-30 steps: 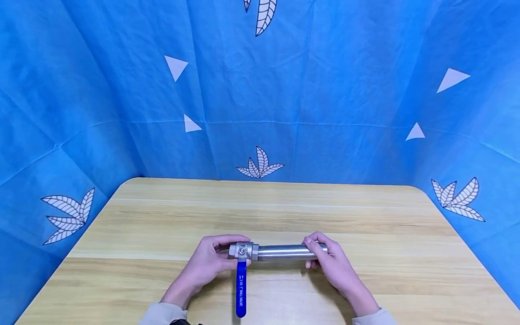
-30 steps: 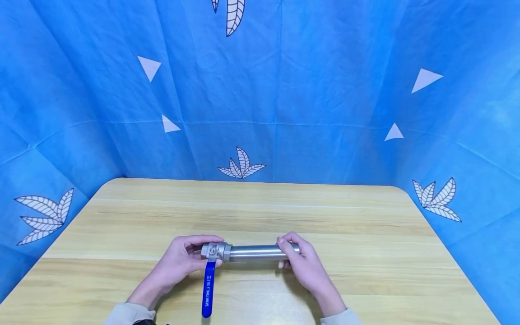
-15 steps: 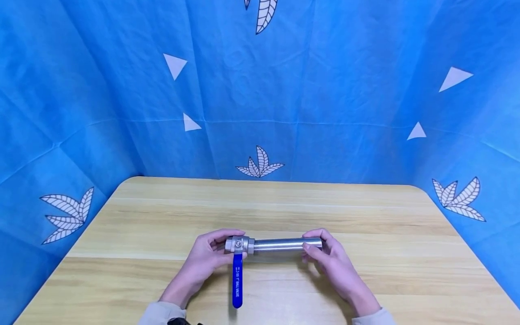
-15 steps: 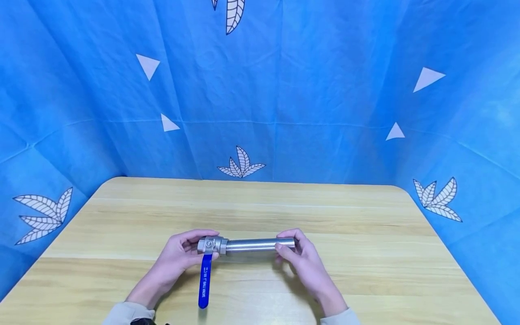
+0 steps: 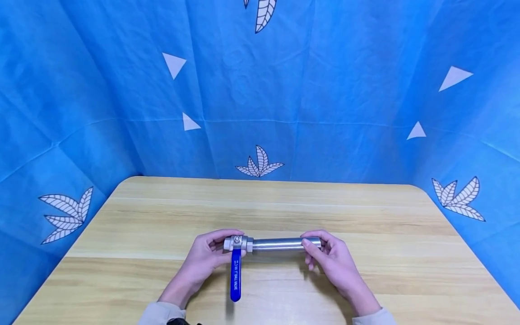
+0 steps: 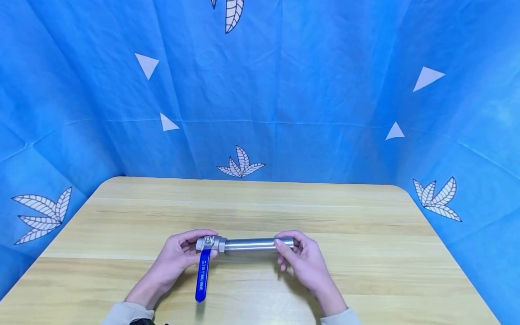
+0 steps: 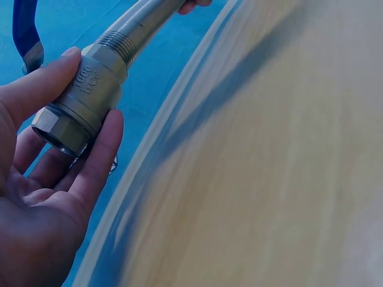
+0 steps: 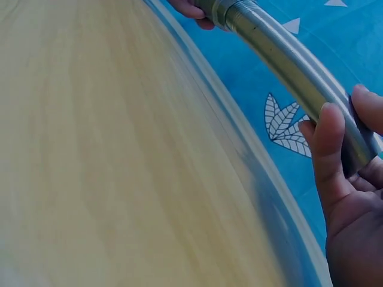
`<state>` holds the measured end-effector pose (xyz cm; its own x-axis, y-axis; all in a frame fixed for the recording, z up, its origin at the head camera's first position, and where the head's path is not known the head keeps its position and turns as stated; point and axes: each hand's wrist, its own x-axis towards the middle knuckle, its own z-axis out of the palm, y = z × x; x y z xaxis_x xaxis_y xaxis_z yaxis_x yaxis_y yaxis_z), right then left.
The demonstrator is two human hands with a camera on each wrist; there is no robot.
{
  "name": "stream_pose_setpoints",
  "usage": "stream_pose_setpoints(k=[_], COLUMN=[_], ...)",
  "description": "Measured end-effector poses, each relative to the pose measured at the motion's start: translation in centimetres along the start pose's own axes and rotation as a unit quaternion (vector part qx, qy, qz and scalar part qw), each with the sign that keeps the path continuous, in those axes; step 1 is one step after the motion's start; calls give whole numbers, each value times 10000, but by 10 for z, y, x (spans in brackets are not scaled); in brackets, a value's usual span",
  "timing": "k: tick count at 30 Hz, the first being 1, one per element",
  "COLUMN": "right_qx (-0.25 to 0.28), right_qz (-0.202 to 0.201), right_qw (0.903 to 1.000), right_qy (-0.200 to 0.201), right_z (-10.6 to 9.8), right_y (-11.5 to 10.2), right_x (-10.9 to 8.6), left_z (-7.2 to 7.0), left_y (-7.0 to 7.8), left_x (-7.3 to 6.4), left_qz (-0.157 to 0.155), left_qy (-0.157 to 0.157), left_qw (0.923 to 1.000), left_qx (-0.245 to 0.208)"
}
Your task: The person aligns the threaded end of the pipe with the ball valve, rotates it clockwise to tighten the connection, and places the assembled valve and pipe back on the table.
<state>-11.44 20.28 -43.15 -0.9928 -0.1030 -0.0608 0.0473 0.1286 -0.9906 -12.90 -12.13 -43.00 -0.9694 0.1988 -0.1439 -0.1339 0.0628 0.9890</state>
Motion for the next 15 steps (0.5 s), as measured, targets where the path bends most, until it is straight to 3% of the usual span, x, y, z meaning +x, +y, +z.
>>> stream_pose_setpoints(k=[6,10,13,15], right_qx=[105,368,595,662], right_qz=[-142,-686,-921,-852], right_qw=[9998,9967,9933,9936], right_qy=[21,-220,-363,-337], right_z=[2,0,-2,-2], right_y=[2,8,10,10], right_x=[1,2,2,3], left_z=[1,1,1,0], left_y=[1,2,1,1], left_x=[0,1,0,0], left_qz=[-62,-149,-110,-55], left_qy=[106,231,146,89], left_qw=[9999,9995,9998,9999], left_qx=[79,161,100,25])
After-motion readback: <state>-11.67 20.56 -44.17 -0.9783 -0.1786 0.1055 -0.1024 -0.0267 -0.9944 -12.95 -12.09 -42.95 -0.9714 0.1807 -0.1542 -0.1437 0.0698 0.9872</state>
